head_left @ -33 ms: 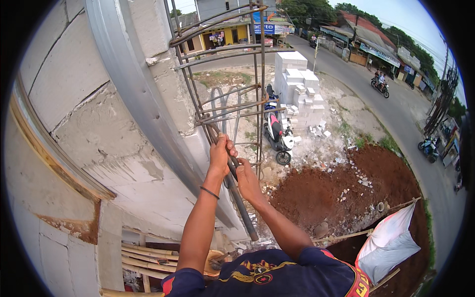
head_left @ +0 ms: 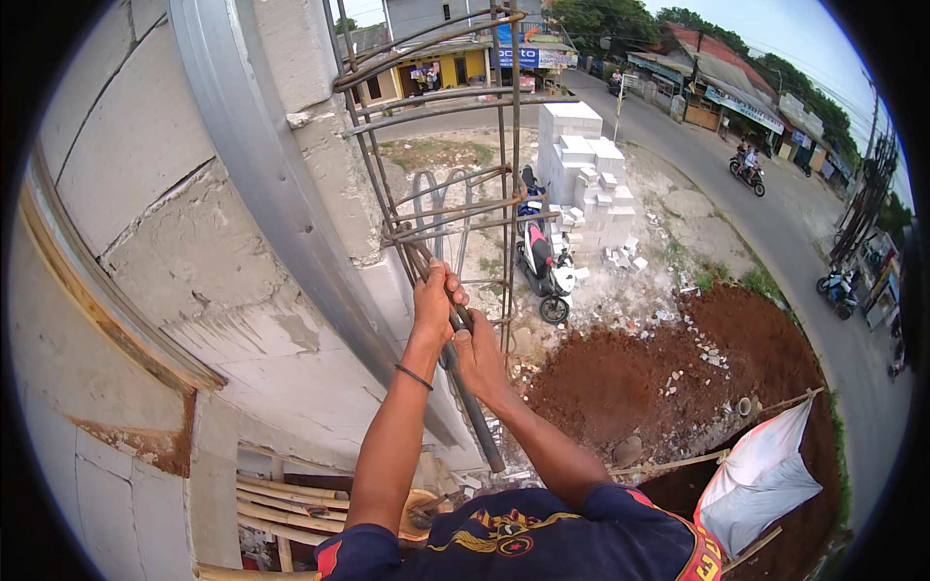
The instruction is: The person assembles a metal scaffolding frame on a construction site. They lift and position metal bars, then secure them using a hammer and wire ties. The person repeatedly hammers and ties the bars to stabilize the structure.
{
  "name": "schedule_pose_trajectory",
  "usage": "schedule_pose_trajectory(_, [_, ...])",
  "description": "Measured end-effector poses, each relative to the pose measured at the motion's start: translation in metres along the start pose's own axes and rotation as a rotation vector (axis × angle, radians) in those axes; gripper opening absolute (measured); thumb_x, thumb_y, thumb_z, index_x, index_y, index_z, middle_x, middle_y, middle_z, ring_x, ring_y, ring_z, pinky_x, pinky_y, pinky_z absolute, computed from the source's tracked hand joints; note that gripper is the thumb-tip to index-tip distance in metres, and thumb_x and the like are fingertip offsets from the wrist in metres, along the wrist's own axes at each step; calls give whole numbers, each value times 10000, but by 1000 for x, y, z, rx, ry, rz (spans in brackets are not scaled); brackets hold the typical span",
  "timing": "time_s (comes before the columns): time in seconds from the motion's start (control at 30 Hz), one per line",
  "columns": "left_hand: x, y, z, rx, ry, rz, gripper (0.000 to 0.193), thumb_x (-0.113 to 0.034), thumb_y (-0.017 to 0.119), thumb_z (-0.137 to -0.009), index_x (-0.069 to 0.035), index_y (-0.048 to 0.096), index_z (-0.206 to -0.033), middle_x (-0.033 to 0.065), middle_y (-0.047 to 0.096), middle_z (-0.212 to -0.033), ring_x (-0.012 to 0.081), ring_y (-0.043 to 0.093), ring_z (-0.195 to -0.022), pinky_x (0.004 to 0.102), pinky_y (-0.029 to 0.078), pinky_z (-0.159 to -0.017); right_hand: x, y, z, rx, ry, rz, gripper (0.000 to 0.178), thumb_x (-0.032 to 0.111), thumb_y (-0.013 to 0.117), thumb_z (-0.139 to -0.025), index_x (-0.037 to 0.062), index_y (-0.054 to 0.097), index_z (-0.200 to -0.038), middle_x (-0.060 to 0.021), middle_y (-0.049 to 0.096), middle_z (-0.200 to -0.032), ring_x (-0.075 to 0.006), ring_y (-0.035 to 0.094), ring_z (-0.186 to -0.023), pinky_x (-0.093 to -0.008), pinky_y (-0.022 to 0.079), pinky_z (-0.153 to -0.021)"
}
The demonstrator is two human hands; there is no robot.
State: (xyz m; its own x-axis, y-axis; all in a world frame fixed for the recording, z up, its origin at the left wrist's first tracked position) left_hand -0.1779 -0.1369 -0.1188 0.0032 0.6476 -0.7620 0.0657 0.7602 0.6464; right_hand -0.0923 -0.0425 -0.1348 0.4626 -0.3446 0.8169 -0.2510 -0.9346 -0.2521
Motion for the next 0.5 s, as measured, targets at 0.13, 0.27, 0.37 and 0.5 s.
schedule_pose_trajectory(0.13, [-10, -3, -3, -2, 110, -244, 355, -427, 511, -994, -77, 505, -932, 21, 535, -718, 158, 540, -629, 304, 465, -599, -4, 7, -9, 71, 16, 32, 458, 365, 463, -998, -52, 502, -1183, -243, 600, -899, -439, 588, -773, -480, 466, -708])
schedule_pose_trajectory(0.27, [-13, -19, 1, 18, 96, -203, 413, -436, 553, -963, -42, 547, -1088, 88, 648, -883, 236, 654, -855, 359, 514, -818, -43, 37, -4, 409, 487, -706, 553, 507, 385, -1001, -17, 552, -1054, -125, 556, -689, -224, 512, -539, -310, 416, -501])
schedule_pose_trajectory(0.37, [-13, 2, 1, 293, 74, 37, 443, -430, 549, -965, -31, 550, -1158, 118, 677, -971, 282, 655, -986, 379, 487, -931, -32, 56, 15, 754, 811, -1335, 660, 602, 286, -995, 9, 575, -1016, -60, 526, -638, -100, 432, -472, -188, 327, -434])
schedule_pose_trajectory(0.5, [-7, 10, -4, 272, -51, 227, 283, -375, 553, -981, -95, 538, -938, -12, 511, -674, 122, 503, -564, 308, 448, -560, -35, 48, 9, 659, 693, -1170, 641, 614, 314, -986, 23, 563, -999, -70, 577, -698, -121, 508, -493, -230, 382, -439])
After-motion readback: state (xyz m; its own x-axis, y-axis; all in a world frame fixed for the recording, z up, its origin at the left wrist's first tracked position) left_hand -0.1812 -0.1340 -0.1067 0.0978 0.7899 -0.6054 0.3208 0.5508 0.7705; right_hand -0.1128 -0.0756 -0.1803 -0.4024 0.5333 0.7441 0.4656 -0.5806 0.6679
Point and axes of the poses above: each hand's wrist, its own z-axis away from the middle knuckle, its own y-axis out of the palm, x = y × z, the point moved 9 cm from there along -z, towards the middle knuckle
